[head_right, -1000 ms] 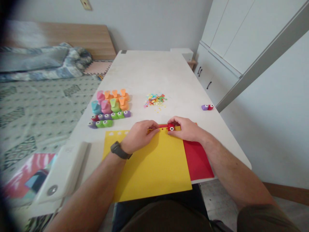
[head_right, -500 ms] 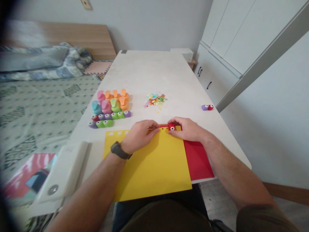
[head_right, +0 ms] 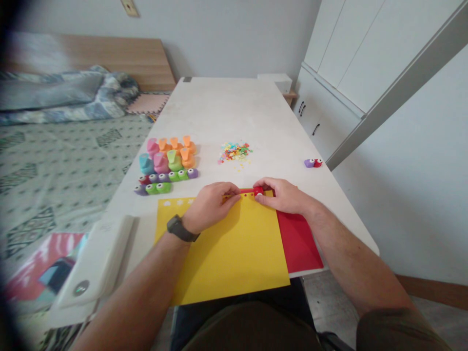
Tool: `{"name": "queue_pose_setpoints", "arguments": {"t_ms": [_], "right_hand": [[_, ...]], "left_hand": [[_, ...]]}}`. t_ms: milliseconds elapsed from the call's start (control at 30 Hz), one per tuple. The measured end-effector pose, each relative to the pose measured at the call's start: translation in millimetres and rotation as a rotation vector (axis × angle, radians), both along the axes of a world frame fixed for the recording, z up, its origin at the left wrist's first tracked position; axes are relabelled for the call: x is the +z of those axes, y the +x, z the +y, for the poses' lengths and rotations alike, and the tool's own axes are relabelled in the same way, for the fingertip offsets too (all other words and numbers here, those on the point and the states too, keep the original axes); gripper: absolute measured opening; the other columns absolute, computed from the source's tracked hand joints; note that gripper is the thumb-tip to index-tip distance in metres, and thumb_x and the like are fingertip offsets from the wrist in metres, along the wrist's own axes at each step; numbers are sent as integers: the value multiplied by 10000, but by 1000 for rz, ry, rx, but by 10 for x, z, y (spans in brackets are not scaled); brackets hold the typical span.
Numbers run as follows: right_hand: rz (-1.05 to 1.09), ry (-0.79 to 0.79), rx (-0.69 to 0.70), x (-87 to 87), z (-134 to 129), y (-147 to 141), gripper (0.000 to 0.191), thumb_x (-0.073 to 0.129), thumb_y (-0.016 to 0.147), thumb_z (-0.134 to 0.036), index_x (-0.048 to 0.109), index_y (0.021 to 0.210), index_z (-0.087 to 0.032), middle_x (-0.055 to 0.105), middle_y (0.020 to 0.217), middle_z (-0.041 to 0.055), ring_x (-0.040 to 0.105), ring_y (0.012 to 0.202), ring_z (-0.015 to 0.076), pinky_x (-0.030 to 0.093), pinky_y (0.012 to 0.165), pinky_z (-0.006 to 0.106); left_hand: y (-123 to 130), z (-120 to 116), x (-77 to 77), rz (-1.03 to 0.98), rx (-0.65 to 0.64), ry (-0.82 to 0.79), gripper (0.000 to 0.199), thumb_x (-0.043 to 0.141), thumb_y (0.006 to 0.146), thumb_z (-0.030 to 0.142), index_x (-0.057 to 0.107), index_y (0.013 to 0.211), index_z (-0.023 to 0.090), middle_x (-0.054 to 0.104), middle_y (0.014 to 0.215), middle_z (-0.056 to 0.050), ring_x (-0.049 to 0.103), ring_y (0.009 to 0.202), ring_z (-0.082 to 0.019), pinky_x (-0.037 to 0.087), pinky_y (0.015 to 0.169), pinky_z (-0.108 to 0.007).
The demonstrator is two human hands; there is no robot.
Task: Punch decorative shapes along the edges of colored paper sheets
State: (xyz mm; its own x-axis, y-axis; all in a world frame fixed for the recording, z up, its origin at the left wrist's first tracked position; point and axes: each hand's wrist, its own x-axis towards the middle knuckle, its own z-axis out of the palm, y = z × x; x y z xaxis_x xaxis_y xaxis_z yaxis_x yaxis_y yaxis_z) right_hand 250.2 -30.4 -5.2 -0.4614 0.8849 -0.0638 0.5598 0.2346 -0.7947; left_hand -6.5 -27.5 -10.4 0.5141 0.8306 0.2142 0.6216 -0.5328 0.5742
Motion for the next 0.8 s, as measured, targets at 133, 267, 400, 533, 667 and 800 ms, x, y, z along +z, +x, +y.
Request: {"name": "queue_pose_setpoints", "arguments": {"t_ms": [133, 267, 400, 533, 667, 800], "right_hand": [[88, -80, -13, -18, -4, -12, 342, 684, 882, -400, 660, 1169, -215, 730, 1030, 44, 677, 914, 208, 541, 798, 335], [172, -159, -23, -15, -2, -28, 336, 704, 866, -392, 662, 1143, -208, 731, 1020, 49, 680, 921, 209, 541, 806, 339], [141, -129, -34, -5, -3, -34, 301, 703, 868, -382, 671, 1107, -203, 723, 976, 39, 671, 877, 199, 528, 794, 329], [119, -112, -36, -14, -2, -28, 292, 697, 871, -367, 665, 1111, -203, 719, 987, 39, 670, 894, 203, 519, 802, 329], [131, -119, -35, -33, 2, -24, 294, 704, 863, -345, 661, 1115, -199, 726, 997, 47, 673, 900, 208, 512, 806, 330], [133, -123, -57, -46, -3, -34, 277, 712, 852, -322, 660, 1097, -203, 729, 978, 44, 672, 883, 205, 507, 789, 325]], "left_hand": [[-2, -8, 5, 1, -5, 5, 92, 600, 936, 248, 685, 945, 214, 722, 891, -29, 652, 836, -190, 483, 763, -315], [-1, -12, 16, -2, -14, 10, 92, 596, 940, 247, 681, 943, 213, 721, 895, -28, 650, 839, -189, 478, 763, -315], [-1, -14, 16, -1, -16, 22, 87, 600, 941, 251, 679, 940, 213, 717, 890, -23, 645, 834, -187, 472, 762, -315], [2, -15, 5, -6, -20, 23, 89, 598, 943, 248, 680, 947, 213, 715, 887, -23, 644, 832, -185, 474, 767, -313], [2, -10, -5, -14, -23, 34, 82, 600, 942, 245, 675, 936, 212, 712, 879, -19, 642, 826, -184, 473, 771, -313], [-3, -13, 1, -13, -25, 37, 79, 604, 940, 246, 676, 938, 214, 711, 877, -17, 641, 826, -183, 470, 768, -314]]}}
